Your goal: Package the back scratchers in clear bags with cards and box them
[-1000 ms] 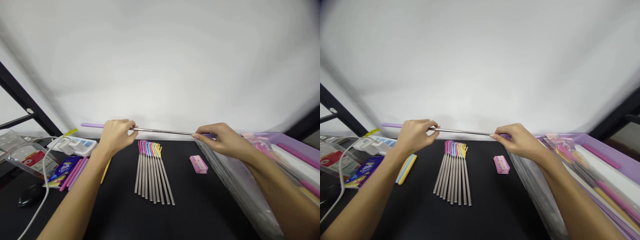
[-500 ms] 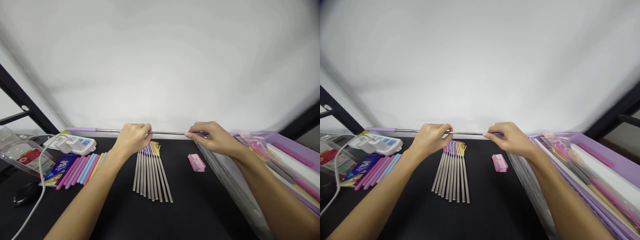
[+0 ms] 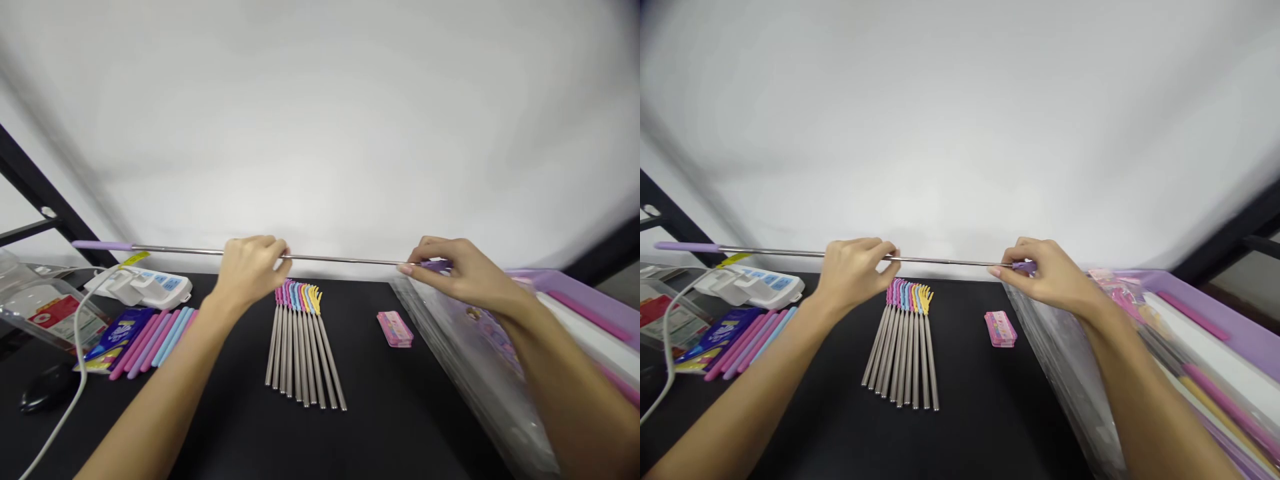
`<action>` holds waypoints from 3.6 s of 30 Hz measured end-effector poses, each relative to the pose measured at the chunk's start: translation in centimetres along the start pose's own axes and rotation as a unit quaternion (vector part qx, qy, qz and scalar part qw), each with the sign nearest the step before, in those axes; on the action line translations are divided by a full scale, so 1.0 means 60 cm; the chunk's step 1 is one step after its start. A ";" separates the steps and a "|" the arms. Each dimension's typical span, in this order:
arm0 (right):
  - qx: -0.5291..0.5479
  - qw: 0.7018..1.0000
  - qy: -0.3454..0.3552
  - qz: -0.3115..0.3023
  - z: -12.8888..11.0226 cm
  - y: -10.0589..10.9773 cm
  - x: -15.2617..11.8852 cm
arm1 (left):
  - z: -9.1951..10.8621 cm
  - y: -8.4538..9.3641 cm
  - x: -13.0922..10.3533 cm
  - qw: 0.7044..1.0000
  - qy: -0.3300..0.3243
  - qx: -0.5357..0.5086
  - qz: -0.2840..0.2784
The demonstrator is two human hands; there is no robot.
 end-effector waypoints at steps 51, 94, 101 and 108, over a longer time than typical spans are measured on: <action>-0.110 0.993 -0.049 -0.013 -0.041 -0.066 0.026 | 0.062 -0.025 0.011 0.994 -0.039 -0.030 -0.099; -0.153 0.983 -0.088 -0.044 -0.026 -0.083 0.029 | 0.030 -0.030 0.006 0.984 0.001 -0.026 -0.176; -0.211 0.970 -0.118 -0.036 -0.050 -0.086 0.026 | 0.051 -0.045 -0.005 0.979 0.024 -0.076 -0.187; -0.243 0.965 -0.095 -0.035 -0.081 -0.100 0.018 | 0.082 -0.040 -0.002 0.973 0.012 -0.122 -0.197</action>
Point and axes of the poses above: each hand's wrist, its own x-axis towards the middle knuckle, its own y-axis out of the back of the hand, z = x × y, the point moved 1 cm from there along x, towards the middle knuckle, and after that the axes turned 5 degrees about -y, right-handed, at the moved point
